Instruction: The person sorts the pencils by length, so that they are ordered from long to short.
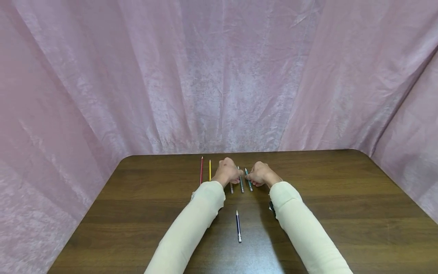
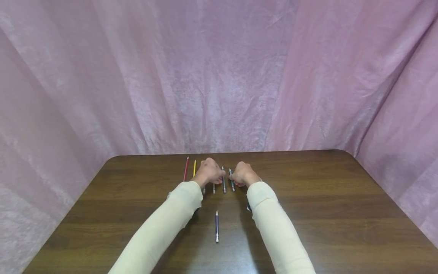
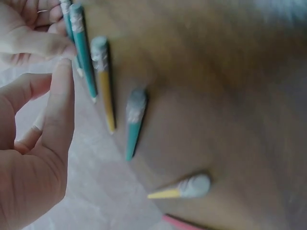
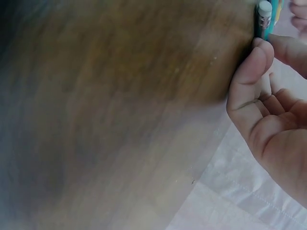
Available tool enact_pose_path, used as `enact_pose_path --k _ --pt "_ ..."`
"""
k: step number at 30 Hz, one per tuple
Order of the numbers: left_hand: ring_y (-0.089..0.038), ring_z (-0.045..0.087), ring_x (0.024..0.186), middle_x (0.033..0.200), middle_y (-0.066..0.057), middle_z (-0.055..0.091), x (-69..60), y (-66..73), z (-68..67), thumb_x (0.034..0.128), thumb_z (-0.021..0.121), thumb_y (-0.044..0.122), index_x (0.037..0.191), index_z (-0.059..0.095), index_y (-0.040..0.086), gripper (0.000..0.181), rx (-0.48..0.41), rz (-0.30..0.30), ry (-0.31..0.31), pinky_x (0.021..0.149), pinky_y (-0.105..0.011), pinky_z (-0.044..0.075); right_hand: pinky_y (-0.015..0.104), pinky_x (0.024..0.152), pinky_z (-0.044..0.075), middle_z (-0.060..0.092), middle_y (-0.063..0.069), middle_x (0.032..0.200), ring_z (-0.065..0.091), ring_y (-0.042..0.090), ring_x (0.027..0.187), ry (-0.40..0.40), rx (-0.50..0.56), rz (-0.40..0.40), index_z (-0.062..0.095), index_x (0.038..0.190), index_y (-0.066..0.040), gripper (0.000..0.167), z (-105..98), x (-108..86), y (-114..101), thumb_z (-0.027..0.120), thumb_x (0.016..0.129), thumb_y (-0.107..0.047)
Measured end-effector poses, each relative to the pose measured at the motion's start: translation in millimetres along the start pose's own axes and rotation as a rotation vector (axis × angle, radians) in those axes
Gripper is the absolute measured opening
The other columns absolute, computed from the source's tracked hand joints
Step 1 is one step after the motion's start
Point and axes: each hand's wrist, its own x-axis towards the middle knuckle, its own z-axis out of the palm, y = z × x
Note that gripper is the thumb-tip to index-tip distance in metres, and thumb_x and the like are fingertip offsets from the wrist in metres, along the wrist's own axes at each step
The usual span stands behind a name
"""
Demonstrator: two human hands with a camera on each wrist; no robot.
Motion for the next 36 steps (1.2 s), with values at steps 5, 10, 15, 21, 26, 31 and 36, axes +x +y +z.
enact_pose_path --k 5,10,15,21,26,31,36 --pt "-0.014 0.068 0.051 0.058 -0.007 0.069 -4.6 1.8 -17.9 0.0901 0.073 0.01 0.083 0.076 -0.004 0.016 -0.018 0.053 0.0 0.051 -0.024 0.059 0.021 0.047 0.055 0.06 0.002 0.058 0.055 0.008 0.048 0.011 -0.006 0.021 0.066 0.07 -0.002 0.023 1 2.1 0 0.072 0.091 -0.012" --pt "-0.018 0.071 0.059 0.068 -0.012 0.072 -10.5 -3.0 -39.7 0.0896 0.07 0.007 0.087 0.076 -0.007 0.016 -0.053 0.111 0.012 0.057 -0.027 0.061 0.02 0.046 0.053 0.06 0.002 0.057 0.054 0.008 0.047 0.014 -0.009 0.027 0.066 0.069 -0.003 0.024 1 4.0 -1 0.073 0.09 -0.012" --pt "-0.028 0.074 0.073 0.087 -0.023 0.072 -17.3 -11.9 -64.0 0.0916 0.067 0.006 0.091 0.074 -0.008 0.016 -0.129 0.119 0.004 0.066 -0.031 0.063 0.02 0.046 0.053 0.059 0.001 0.056 0.053 0.008 0.047 0.026 -0.008 0.021 0.067 0.069 -0.003 0.023 0 4.9 -3 0.074 0.088 -0.013" --pt "-0.032 0.074 0.081 0.084 -0.019 0.073 -21.5 -30.4 -92.6 0.0936 0.067 0.008 0.097 0.073 -0.01 0.019 -0.18 0.095 0.01 0.076 -0.038 0.063 0.021 0.048 0.056 0.059 0.001 0.055 0.055 0.009 0.049 0.025 -0.01 -0.001 0.066 0.067 -0.004 0.026 -1 5.6 -3 0.074 0.09 -0.015" --pt "-0.024 0.073 0.069 0.076 -0.015 0.072 -25.3 -49.0 -109.8 0.0928 0.067 0.008 0.098 0.072 -0.01 0.019 -0.189 0.083 0.045 0.072 -0.037 0.063 0.021 0.05 0.056 0.058 0.001 0.056 0.055 0.009 0.05 0.012 0.008 -0.033 0.065 0.065 -0.005 0.03 -3 4.2 -1 0.072 0.091 -0.017" --pt "-0.02 0.072 0.063 0.071 -0.012 0.072 -34.8 -66.1 -121.6 0.0917 0.069 0.008 0.096 0.073 -0.01 0.019 -0.153 0.083 0.053 0.068 -0.035 0.063 0.022 0.052 0.057 0.058 0.002 0.062 0.054 0.009 0.051 -0.017 0.04 -0.071 0.067 0.073 -0.001 0.028 -7 -6.2 3 0.068 0.095 -0.02" --pt "-0.022 0.072 0.065 0.069 -0.01 0.071 -48.4 -79.8 -130.4 0.0911 0.072 0.01 0.09 0.075 -0.007 0.017 -0.094 0.109 0.054 0.065 -0.034 0.063 0.024 0.053 0.058 0.06 0.004 0.064 0.055 0.01 0.053 -0.004 0.015 -0.126 0.068 0.081 0.002 0.027 -13 -25.7 1 0.066 0.096 -0.02"
